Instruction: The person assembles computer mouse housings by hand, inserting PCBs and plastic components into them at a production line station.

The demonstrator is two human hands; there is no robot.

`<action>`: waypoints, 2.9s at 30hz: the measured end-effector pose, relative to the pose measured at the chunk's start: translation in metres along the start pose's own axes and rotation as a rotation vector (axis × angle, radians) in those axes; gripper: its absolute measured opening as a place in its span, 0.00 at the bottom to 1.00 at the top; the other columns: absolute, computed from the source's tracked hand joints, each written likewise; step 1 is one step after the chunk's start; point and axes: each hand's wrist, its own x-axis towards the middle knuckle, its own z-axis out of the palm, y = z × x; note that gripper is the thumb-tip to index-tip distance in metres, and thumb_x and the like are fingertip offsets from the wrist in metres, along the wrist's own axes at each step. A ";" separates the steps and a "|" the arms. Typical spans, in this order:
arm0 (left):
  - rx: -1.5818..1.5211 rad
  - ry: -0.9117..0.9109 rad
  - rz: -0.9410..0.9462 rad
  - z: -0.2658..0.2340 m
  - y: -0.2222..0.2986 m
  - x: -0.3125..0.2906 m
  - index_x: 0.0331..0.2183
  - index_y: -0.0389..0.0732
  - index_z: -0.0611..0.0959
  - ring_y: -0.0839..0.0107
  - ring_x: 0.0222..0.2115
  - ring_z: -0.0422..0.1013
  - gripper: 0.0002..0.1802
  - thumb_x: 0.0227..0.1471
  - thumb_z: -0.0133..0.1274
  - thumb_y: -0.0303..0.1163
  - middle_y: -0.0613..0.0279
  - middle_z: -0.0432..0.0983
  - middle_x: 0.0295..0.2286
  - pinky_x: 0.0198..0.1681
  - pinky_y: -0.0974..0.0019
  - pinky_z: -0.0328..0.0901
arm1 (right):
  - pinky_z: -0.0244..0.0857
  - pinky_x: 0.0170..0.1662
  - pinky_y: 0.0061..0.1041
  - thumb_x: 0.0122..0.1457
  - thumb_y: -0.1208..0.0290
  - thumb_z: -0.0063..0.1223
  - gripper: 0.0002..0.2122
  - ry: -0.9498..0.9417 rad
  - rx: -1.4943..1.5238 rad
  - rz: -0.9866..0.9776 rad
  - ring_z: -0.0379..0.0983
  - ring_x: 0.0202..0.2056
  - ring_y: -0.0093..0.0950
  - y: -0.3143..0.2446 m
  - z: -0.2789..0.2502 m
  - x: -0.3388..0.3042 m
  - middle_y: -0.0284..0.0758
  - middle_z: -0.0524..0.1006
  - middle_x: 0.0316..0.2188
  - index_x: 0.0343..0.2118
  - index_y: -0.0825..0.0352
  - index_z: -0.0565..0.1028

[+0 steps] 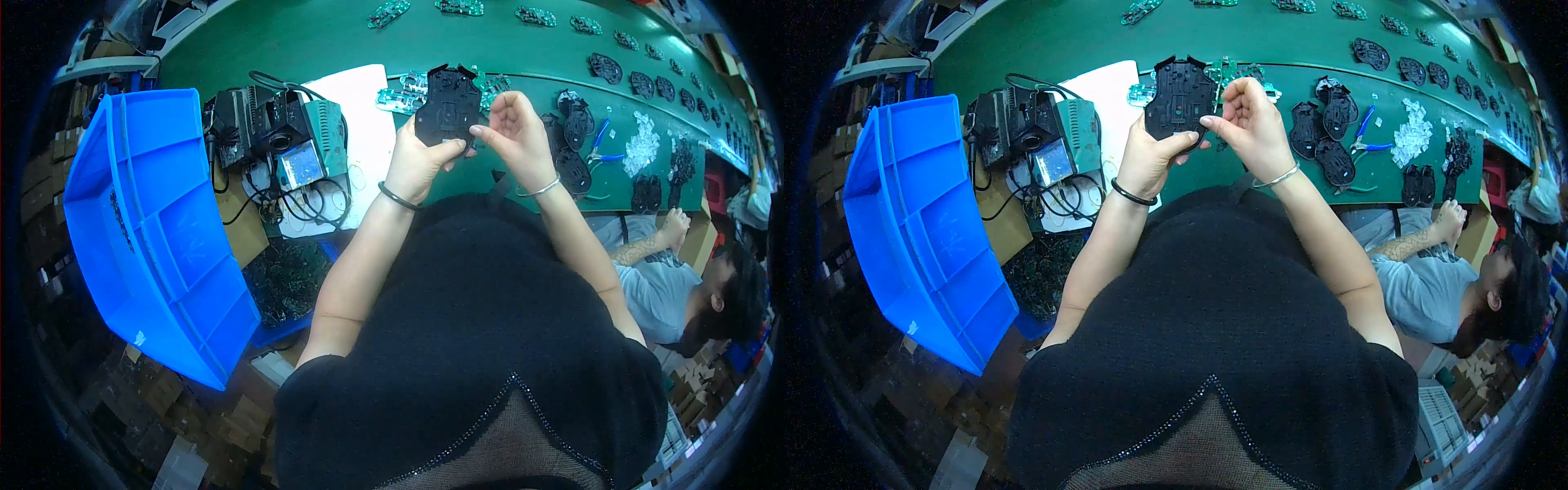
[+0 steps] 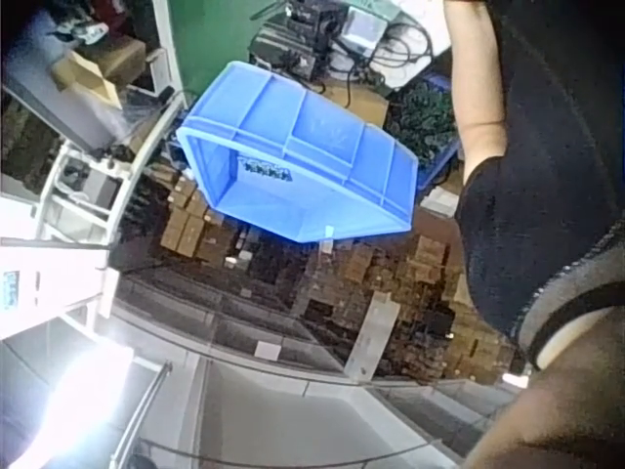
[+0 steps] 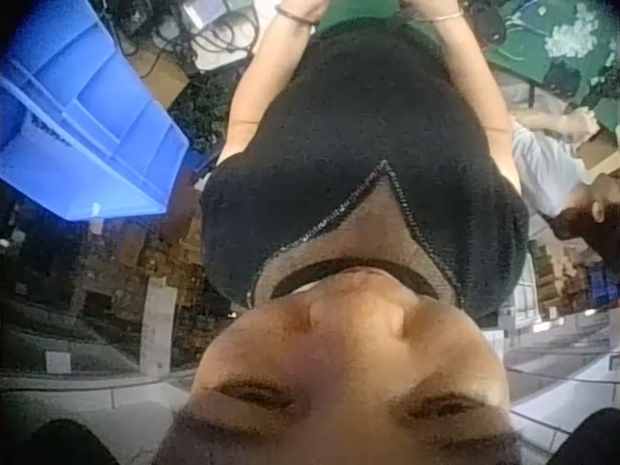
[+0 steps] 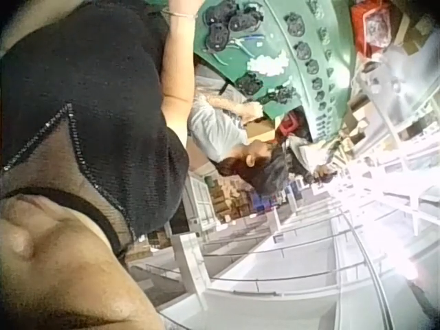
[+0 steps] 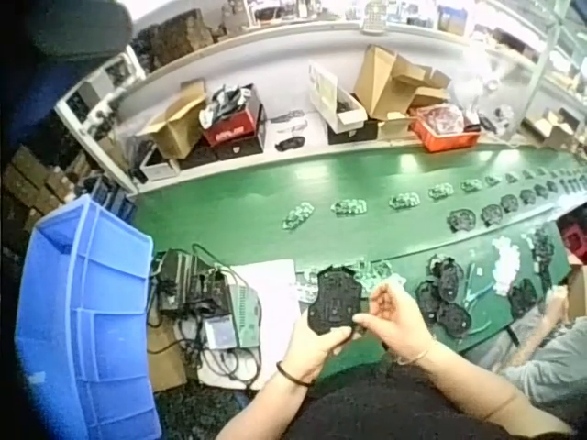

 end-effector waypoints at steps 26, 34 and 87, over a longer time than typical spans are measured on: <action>-0.003 -0.009 0.003 -0.008 -0.011 0.004 0.37 0.36 0.71 0.73 0.24 0.73 0.18 0.39 0.52 0.17 0.61 0.73 0.28 0.17 0.82 0.60 | 0.69 0.28 0.15 0.49 0.80 0.54 0.10 -0.193 0.379 0.174 0.69 0.27 0.16 0.014 0.005 0.000 0.30 0.70 0.27 0.34 0.71 0.66; 0.011 -0.020 -0.039 -0.007 -0.032 0.017 0.37 0.36 0.71 0.73 0.24 0.73 0.18 0.39 0.51 0.16 0.61 0.73 0.28 0.17 0.80 0.60 | 0.69 0.26 0.17 0.49 0.80 0.54 0.08 -0.131 0.403 0.241 0.69 0.26 0.17 0.040 0.001 0.002 0.30 0.71 0.24 0.31 0.70 0.67; 0.574 1.437 -0.369 -0.219 0.100 0.268 0.38 0.35 0.59 0.56 0.28 0.73 0.40 0.30 0.67 0.40 0.45 0.70 0.35 0.23 0.62 0.73 | 0.60 0.43 0.32 0.38 0.78 0.53 0.22 -0.399 -1.077 -0.413 0.63 0.43 0.34 0.074 0.125 0.278 0.36 0.67 0.37 0.42 0.62 0.68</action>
